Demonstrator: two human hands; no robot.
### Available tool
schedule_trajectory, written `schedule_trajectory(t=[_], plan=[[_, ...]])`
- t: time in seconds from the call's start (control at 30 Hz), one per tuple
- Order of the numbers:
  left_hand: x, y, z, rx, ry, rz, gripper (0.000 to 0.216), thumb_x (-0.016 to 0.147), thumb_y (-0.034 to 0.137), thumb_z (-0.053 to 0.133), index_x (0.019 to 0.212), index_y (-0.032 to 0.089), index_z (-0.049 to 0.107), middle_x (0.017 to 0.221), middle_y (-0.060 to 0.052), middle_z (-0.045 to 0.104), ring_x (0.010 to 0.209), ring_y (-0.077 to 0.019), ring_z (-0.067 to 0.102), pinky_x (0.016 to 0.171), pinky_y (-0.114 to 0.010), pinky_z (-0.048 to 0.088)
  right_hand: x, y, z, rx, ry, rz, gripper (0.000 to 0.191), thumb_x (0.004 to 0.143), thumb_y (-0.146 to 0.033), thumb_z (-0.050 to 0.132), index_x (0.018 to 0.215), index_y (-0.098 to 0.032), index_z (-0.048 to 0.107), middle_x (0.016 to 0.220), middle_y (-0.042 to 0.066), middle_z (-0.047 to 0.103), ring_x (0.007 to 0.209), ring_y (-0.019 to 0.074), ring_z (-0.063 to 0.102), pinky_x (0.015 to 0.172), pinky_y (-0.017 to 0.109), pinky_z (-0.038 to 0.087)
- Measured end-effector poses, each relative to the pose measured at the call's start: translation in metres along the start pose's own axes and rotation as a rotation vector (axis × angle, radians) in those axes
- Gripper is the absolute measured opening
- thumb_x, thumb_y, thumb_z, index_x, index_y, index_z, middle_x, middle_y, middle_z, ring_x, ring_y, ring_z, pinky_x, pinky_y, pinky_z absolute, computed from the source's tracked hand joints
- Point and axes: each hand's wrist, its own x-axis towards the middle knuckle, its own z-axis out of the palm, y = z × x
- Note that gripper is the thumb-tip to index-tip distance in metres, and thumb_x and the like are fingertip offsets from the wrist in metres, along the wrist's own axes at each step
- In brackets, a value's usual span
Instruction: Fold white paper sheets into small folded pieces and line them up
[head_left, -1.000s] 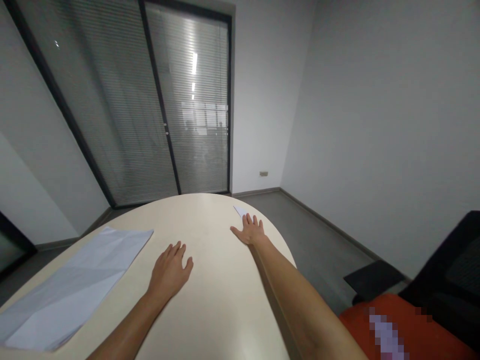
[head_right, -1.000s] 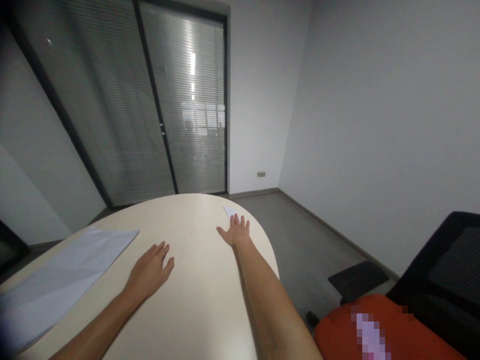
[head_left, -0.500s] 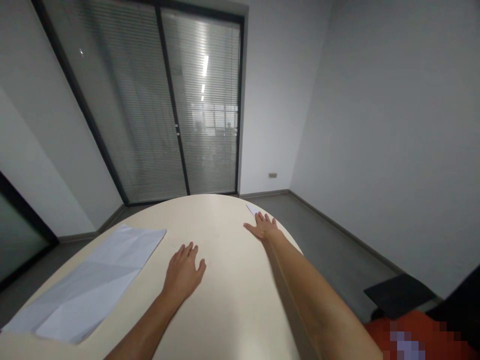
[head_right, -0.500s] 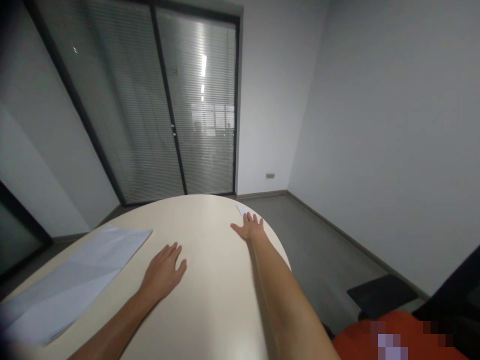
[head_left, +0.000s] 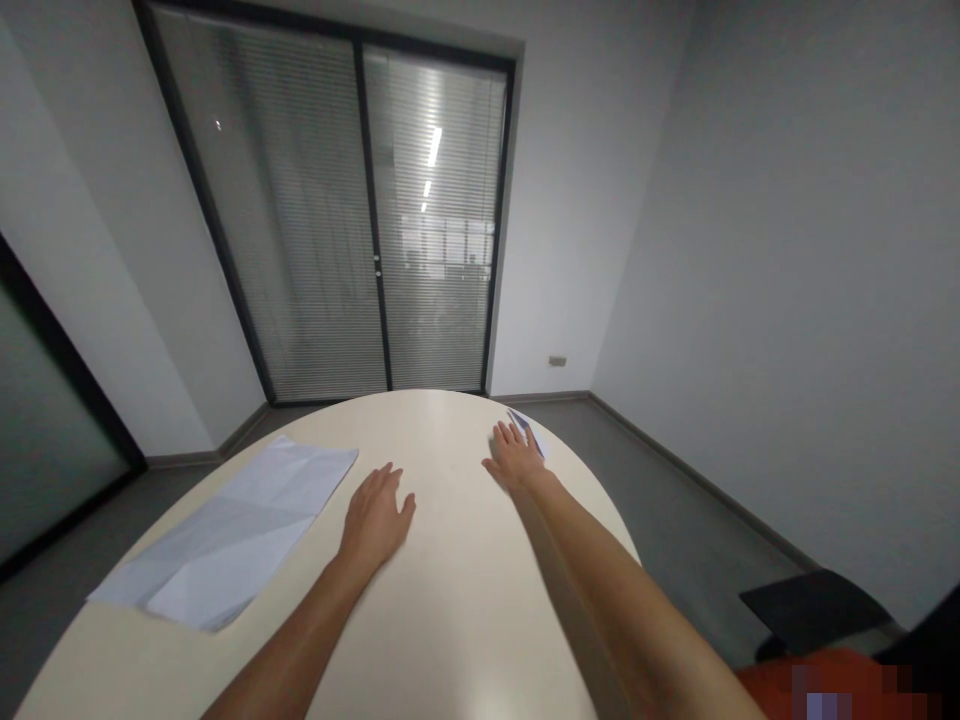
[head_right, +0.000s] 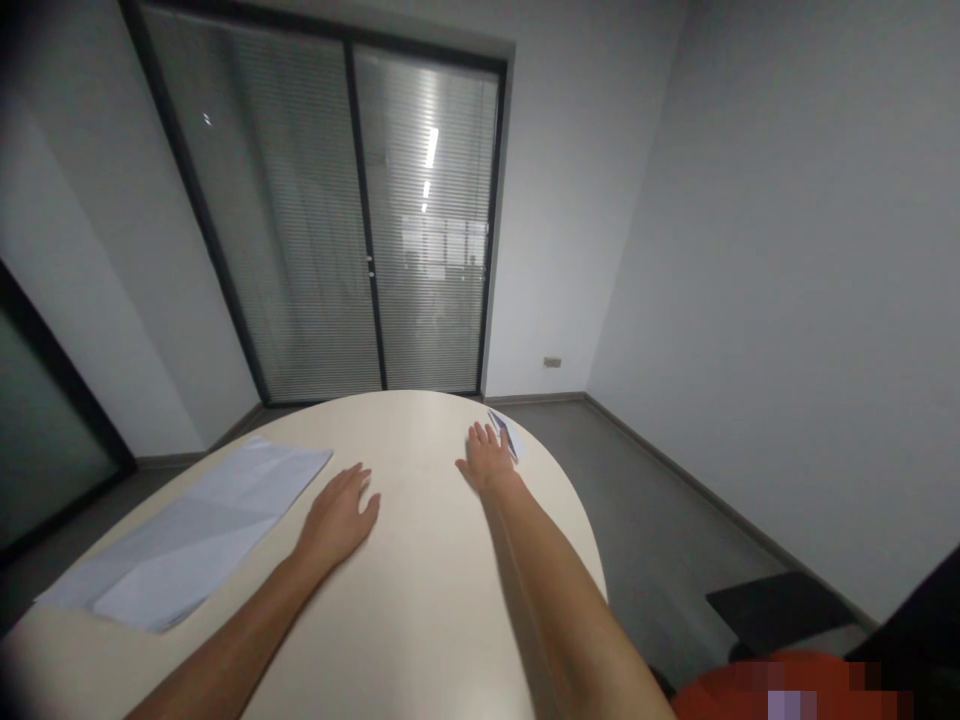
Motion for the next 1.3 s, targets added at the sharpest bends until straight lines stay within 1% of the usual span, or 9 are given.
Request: schedule_trajectory(t=[0.1,0.17,0.27,0.4,0.53,0.73,0.83,1.1,1.3], plan=[[0.004,-0.022,-0.014,0.136,0.082,-0.129,0.050,0.092,0.033,0.048,0.136,0.011,0.057,0.152,-0.019,0.045,0.139,-0.0349,0.041,0.114,-0.048,0.033,-0.014,-0.042,0.007,0.106,0.025,-0.122,0.072,0.097,-0.052,0.039,0.157,-0.014,0.026,0.164,0.013,0.023,0.151,0.0306,0.015,0.120,0.052,0.001],[0.004,-0.038,-0.019,0.239,0.121,-0.215,0.053,0.090,0.032,0.051,0.138,0.010,0.054,0.155,-0.020,0.039,0.142,-0.0407,0.034,0.113,-0.052,0.030,-0.024,-0.065,0.014,0.157,0.057,-0.190,0.061,0.100,-0.049,0.035,0.151,-0.016,0.038,0.160,0.013,0.033,0.148,0.0300,0.023,0.120,0.052,0.005],[0.002,-0.061,-0.017,0.307,0.097,-0.338,0.057,0.089,0.034,0.053,0.142,0.011,0.051,0.159,-0.021,0.032,0.143,-0.0472,0.028,0.112,-0.058,0.028,-0.035,-0.084,0.020,0.216,0.093,-0.211,0.047,0.103,-0.039,0.031,0.141,-0.020,0.051,0.151,0.012,0.047,0.142,0.0258,0.037,0.119,0.051,0.010],[0.001,-0.081,-0.010,0.245,0.030,-0.454,0.055,0.094,0.039,0.044,0.143,0.013,0.050,0.156,-0.021,0.036,0.137,-0.0454,0.038,0.107,-0.058,0.033,-0.044,-0.081,0.019,0.250,0.110,-0.234,0.042,0.102,-0.035,0.034,0.134,-0.021,0.056,0.147,0.011,0.052,0.138,0.0241,0.041,0.119,0.054,0.007],[0.004,-0.089,-0.008,0.190,0.016,-0.446,0.051,0.095,0.036,0.039,0.138,0.011,0.054,0.149,-0.020,0.047,0.127,-0.0385,0.051,0.098,-0.051,0.043,-0.046,-0.075,0.017,0.280,0.046,-0.241,0.044,0.101,-0.035,0.033,0.139,-0.022,0.052,0.152,0.010,0.047,0.143,0.0233,0.035,0.118,0.051,0.015],[0.007,-0.093,-0.013,0.113,-0.013,-0.409,0.042,0.099,0.032,0.033,0.119,0.014,0.065,0.108,-0.018,0.073,0.099,-0.0325,0.069,0.081,-0.041,0.051,-0.046,-0.077,0.018,0.295,0.023,-0.225,0.046,0.101,-0.035,0.033,0.141,-0.021,0.050,0.154,0.011,0.044,0.145,0.0240,0.032,0.118,0.051,0.017],[0.008,-0.096,-0.015,0.127,-0.014,-0.436,0.044,0.101,0.030,0.028,0.115,0.015,0.067,0.097,-0.018,0.074,0.089,-0.0321,0.072,0.074,-0.039,0.051,-0.047,-0.076,0.019,0.289,0.018,-0.216,0.046,0.101,-0.035,0.033,0.142,-0.021,0.050,0.154,0.011,0.043,0.145,0.0241,0.031,0.118,0.050,0.016],[0.008,-0.097,-0.020,0.120,0.015,-0.485,0.040,0.098,0.023,0.032,0.115,0.011,0.066,0.093,-0.021,0.074,0.086,-0.0322,0.072,0.072,-0.037,0.050,-0.051,-0.071,0.021,0.294,0.027,-0.223,0.045,0.102,-0.035,0.033,0.141,-0.021,0.051,0.153,0.012,0.045,0.144,0.0253,0.033,0.117,0.052,0.017],[0.007,-0.098,-0.021,0.108,0.017,-0.502,0.038,0.098,0.032,0.037,0.103,0.017,0.072,0.094,-0.018,0.075,0.090,-0.0322,0.071,0.073,-0.037,0.049,-0.049,-0.069,0.025,0.300,0.037,-0.225,0.044,0.101,-0.034,0.034,0.140,-0.022,0.051,0.152,0.011,0.046,0.144,0.0241,0.034,0.118,0.051,0.016]])
